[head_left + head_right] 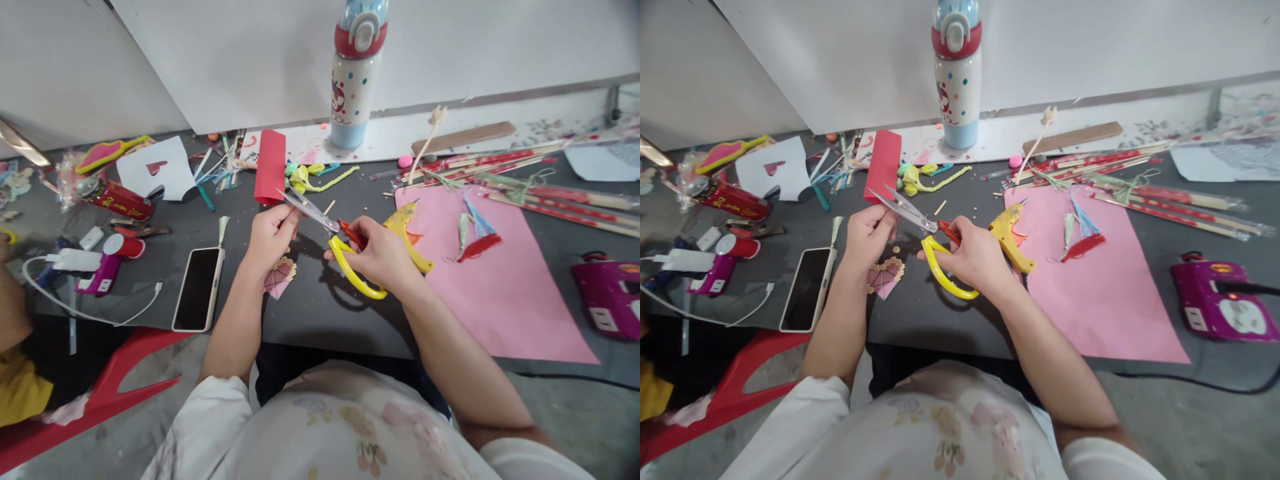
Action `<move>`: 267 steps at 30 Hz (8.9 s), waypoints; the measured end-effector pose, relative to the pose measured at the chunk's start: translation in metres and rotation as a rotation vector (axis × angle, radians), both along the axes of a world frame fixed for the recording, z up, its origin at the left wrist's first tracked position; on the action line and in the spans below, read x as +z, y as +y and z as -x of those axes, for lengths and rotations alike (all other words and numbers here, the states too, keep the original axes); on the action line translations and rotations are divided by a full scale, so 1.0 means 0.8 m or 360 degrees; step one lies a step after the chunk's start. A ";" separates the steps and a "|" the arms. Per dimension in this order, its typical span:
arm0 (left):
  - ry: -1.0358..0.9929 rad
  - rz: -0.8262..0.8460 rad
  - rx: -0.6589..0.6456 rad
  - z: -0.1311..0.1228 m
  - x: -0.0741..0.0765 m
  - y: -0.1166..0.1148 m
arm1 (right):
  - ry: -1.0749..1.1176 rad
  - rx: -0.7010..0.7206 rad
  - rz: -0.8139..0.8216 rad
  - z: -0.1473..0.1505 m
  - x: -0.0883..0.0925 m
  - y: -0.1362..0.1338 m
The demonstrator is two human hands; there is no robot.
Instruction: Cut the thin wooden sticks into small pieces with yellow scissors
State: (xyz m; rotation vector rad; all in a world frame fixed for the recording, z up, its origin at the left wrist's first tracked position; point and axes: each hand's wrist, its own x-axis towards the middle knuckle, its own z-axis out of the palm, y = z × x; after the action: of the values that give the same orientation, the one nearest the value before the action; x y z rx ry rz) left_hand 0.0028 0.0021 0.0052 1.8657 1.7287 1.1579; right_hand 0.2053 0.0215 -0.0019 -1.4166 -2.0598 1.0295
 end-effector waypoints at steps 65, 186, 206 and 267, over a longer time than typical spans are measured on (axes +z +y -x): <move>0.0346 -0.0428 0.0246 0.001 -0.015 -0.002 | 0.0147 -0.0047 -0.0041 0.004 -0.006 -0.005; 0.0384 -0.0941 0.0412 0.002 -0.012 -0.001 | 0.0333 0.0101 0.0131 0.007 -0.024 0.002; 0.0396 -0.0894 0.0352 -0.003 -0.012 -0.003 | 0.0336 0.0099 0.0044 0.004 -0.018 0.000; 0.0679 -0.1152 -0.0198 -0.061 0.018 -0.049 | 0.0731 0.0118 0.0833 0.011 0.004 -0.011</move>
State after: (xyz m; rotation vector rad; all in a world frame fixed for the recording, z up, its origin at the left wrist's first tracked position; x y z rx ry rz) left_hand 0.0519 -0.0373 0.0197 2.7717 1.4475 1.5588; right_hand 0.1966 0.0127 0.0014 -1.1726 -1.5788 1.8265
